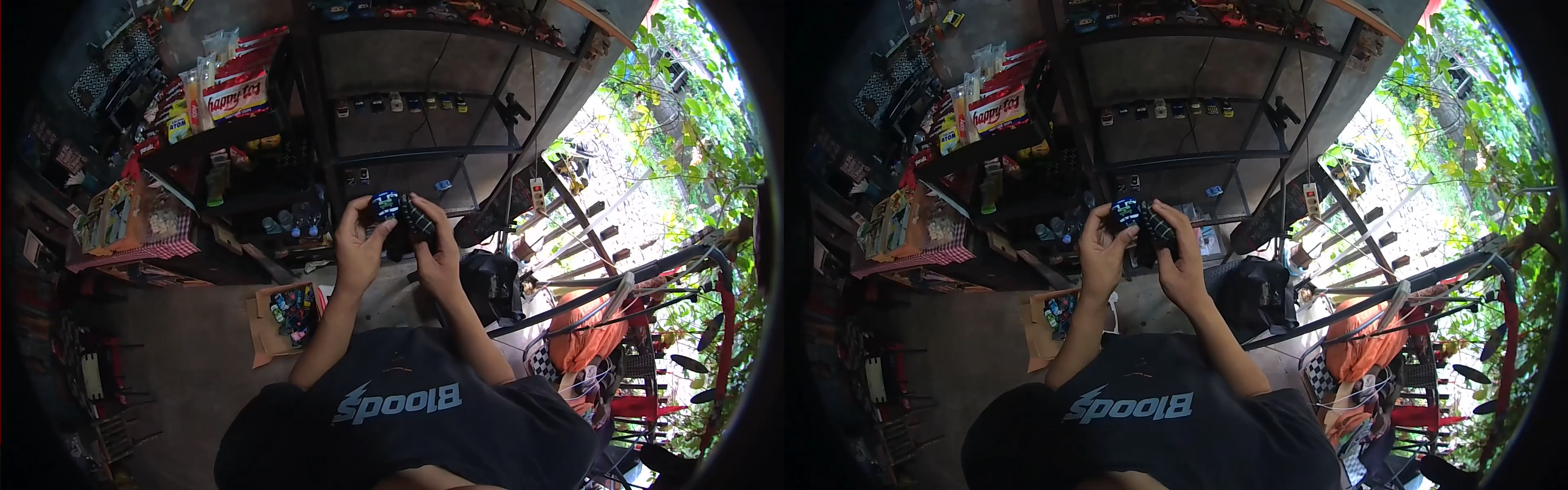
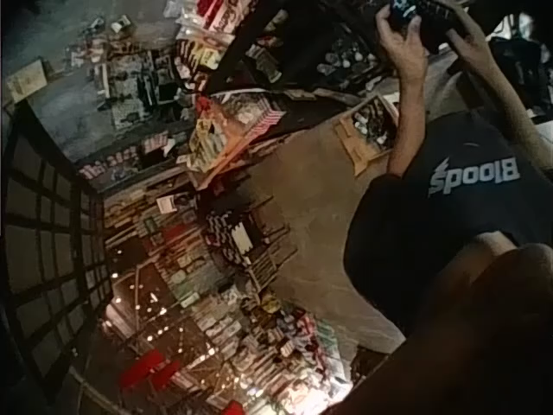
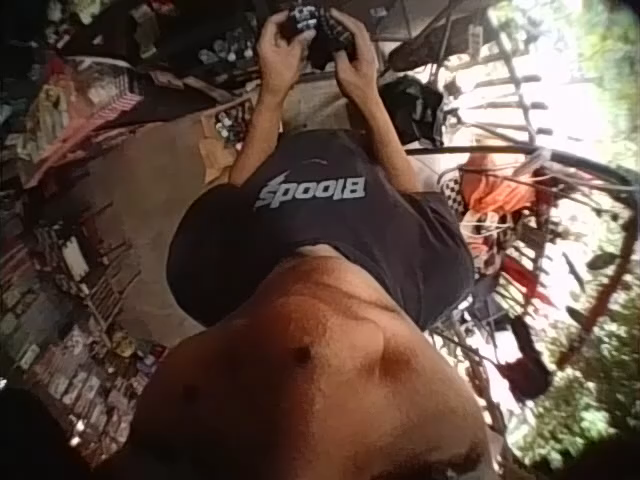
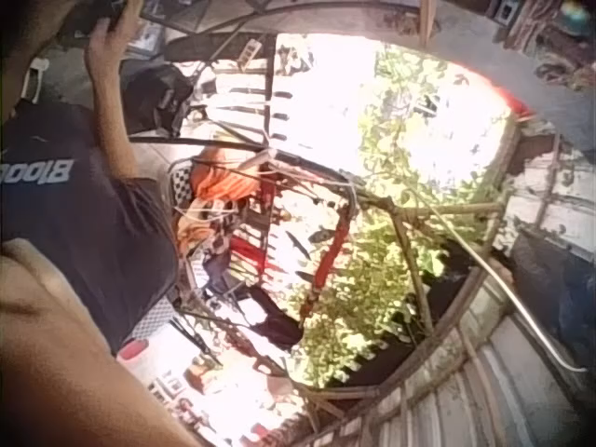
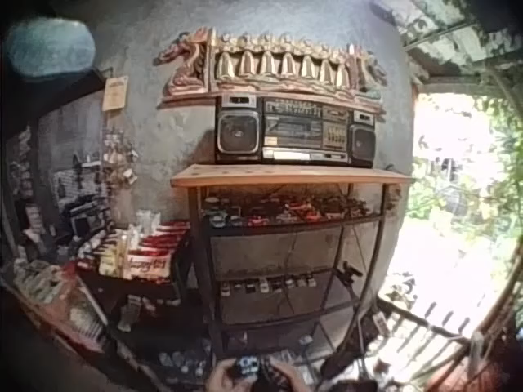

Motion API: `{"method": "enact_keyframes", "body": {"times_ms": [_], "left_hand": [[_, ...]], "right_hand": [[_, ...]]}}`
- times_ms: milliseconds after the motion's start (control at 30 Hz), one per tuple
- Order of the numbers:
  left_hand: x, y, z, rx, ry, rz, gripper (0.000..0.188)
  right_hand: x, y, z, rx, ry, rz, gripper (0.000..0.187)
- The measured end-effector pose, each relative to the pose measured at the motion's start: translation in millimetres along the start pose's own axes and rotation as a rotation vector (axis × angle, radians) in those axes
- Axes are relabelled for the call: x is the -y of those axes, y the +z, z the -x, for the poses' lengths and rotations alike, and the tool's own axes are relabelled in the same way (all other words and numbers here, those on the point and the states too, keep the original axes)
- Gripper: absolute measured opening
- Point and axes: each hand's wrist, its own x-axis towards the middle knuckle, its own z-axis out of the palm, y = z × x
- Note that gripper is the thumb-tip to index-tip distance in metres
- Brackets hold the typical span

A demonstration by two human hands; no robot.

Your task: The recorder is assembling and swapping parts of small toy cars and placing them on a display shelf.

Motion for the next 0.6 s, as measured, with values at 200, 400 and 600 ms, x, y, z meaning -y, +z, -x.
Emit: {"method": "enact_keyframes", "body": {"times_ms": [200, 400, 600], "left_hand": [[0.0, -6.2, -0.4, 0.045, -0.084, -0.220, 0.037], [10.6, -8.6, -2.5, 0.003, 0.079, -0.518, 0.040], [-10.3, -5.2, -8.0, -0.012, 0.031, -0.096, 0.037]], "right_hand": [[1.8, -2.2, -5.0, 0.023, 0.010, 0.014, 0.059], [19.4, 3.0, -18.1, 0.108, -0.117, 0.120, 0.065], [-2.2, -2.9, -10.0, 0.058, -0.095, 0.099, 0.064]]}}
